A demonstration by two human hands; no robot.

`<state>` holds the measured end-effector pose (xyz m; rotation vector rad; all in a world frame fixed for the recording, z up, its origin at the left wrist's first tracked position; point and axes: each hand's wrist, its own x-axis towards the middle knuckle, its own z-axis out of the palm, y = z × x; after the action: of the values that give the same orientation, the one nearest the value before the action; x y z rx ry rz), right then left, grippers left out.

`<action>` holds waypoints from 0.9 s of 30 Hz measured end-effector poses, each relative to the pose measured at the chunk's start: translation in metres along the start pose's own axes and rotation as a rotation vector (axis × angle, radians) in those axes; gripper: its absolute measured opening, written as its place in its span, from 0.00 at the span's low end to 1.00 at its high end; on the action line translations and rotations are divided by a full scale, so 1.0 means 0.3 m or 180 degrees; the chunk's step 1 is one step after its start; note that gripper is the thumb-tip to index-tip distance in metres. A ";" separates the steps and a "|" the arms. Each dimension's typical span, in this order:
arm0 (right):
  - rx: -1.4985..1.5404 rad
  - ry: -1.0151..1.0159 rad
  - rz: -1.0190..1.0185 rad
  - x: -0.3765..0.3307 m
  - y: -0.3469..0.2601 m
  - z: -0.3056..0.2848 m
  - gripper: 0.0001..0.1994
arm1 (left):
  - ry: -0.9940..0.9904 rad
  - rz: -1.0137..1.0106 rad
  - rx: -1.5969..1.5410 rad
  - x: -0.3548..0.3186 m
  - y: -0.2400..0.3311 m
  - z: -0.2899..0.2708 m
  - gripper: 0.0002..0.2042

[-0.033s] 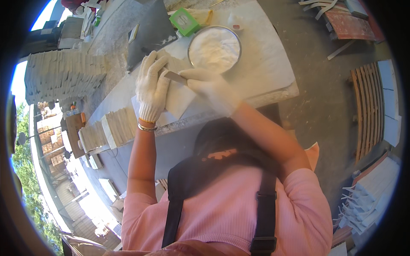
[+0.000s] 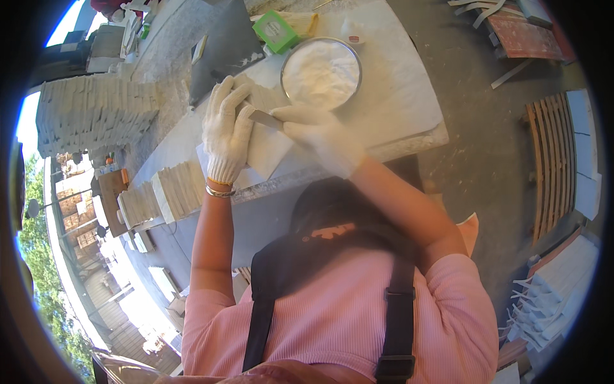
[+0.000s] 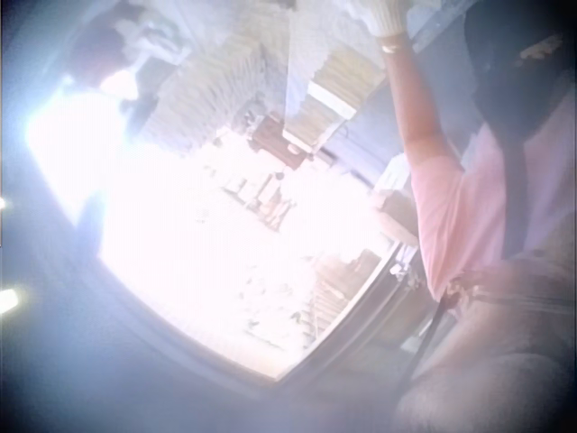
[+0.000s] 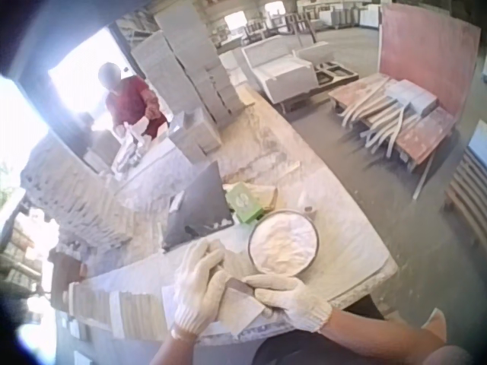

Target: The person uses a green sponge to wipe the surface of a rectangular stone tile, then uses a small metal scraper to remove residue from the edges. The person repeats this process on multiple tiles, stacking the finished ones on the table.

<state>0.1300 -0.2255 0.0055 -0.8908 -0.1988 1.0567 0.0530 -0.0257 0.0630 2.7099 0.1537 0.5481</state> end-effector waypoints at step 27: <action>0.0727 -0.0270 0.0278 -0.051 0.016 -0.020 0.20 | 0.0022 0.0284 0.0012 0.019 0.008 -0.012 0.17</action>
<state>0.1223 -0.2402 0.0023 -0.6542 -0.1078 1.1740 0.0570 -0.0257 0.0691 2.7292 0.0358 0.5835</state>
